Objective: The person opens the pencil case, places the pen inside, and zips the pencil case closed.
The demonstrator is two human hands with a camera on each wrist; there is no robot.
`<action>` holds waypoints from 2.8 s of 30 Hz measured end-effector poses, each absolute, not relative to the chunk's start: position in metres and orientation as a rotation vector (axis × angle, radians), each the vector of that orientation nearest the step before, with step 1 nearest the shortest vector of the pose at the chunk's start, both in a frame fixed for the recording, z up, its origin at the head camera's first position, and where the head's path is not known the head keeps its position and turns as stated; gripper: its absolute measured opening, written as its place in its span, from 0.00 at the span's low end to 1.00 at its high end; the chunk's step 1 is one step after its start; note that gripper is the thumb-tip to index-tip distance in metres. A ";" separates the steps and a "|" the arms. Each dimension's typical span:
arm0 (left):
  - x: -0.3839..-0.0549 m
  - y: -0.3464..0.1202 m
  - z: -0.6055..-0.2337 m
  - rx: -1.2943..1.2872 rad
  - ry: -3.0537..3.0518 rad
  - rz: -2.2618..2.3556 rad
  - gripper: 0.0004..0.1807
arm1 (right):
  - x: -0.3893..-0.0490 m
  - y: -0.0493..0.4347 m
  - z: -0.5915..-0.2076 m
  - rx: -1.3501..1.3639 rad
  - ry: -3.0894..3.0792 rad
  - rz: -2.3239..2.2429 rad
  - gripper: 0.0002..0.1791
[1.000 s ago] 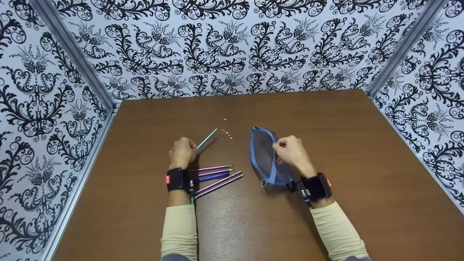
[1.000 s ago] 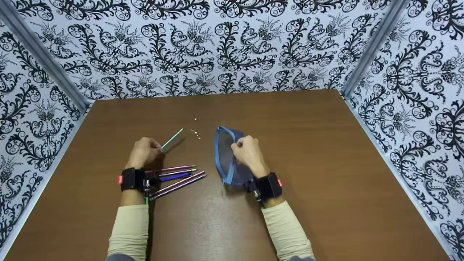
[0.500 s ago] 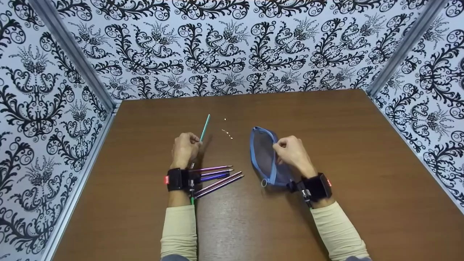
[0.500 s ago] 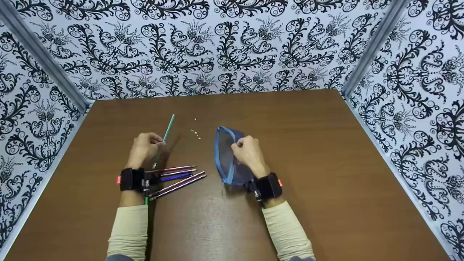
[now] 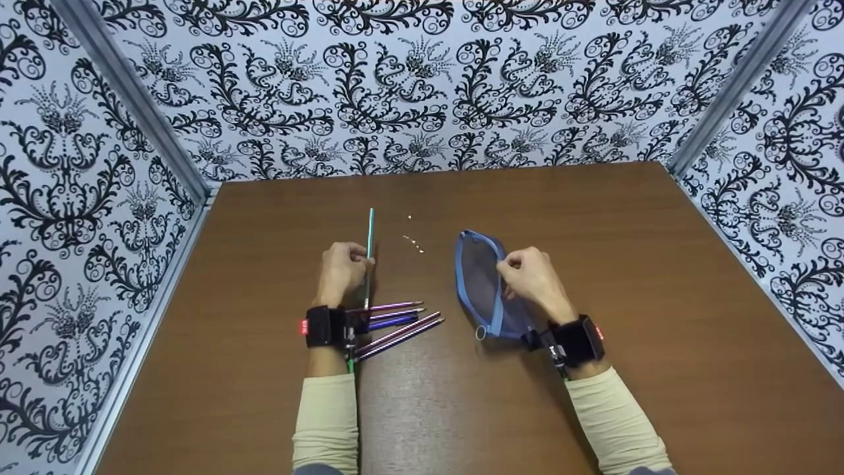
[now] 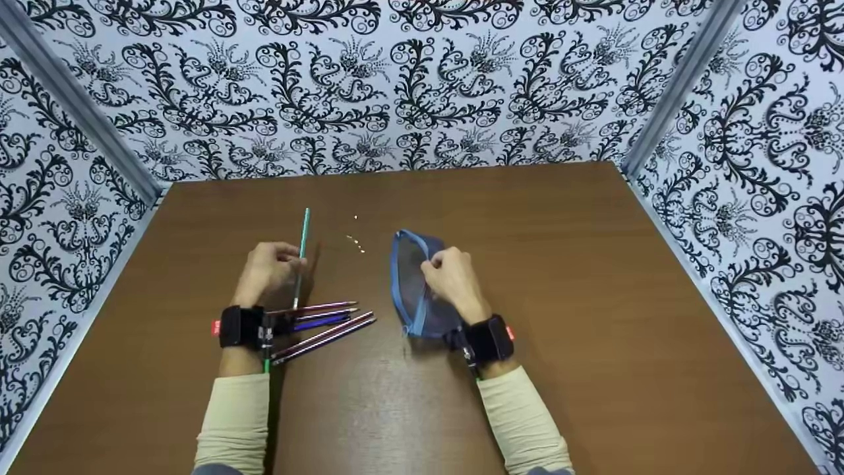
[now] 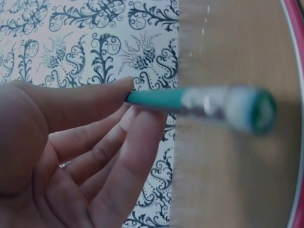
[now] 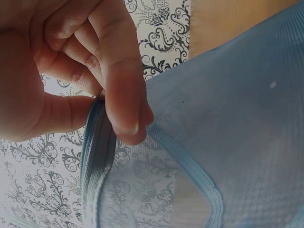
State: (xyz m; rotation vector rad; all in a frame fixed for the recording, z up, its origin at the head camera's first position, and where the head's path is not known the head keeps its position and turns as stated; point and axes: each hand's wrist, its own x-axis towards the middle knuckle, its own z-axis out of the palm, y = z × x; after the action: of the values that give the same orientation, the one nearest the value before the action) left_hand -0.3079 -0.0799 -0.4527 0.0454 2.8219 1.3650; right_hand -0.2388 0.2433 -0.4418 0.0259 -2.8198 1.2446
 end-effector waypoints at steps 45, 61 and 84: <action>-0.301 -0.016 -0.456 0.124 2.258 1.784 0.11 | -0.239 0.241 -0.443 0.042 -2.817 1.241 0.14; -0.294 -0.007 -0.456 0.189 2.202 1.715 0.11 | -0.240 0.241 -0.443 0.037 -2.824 1.254 0.13; -0.287 0.007 -0.459 0.275 2.171 1.607 0.12 | -0.238 0.241 -0.442 0.027 -2.821 1.260 0.14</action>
State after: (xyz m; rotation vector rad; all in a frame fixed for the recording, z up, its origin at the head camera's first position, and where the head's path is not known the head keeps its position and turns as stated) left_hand -0.2868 0.0073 -0.4589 0.2751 2.1708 1.6065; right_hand -0.2384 0.2408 -0.4424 0.0274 -2.8206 1.2599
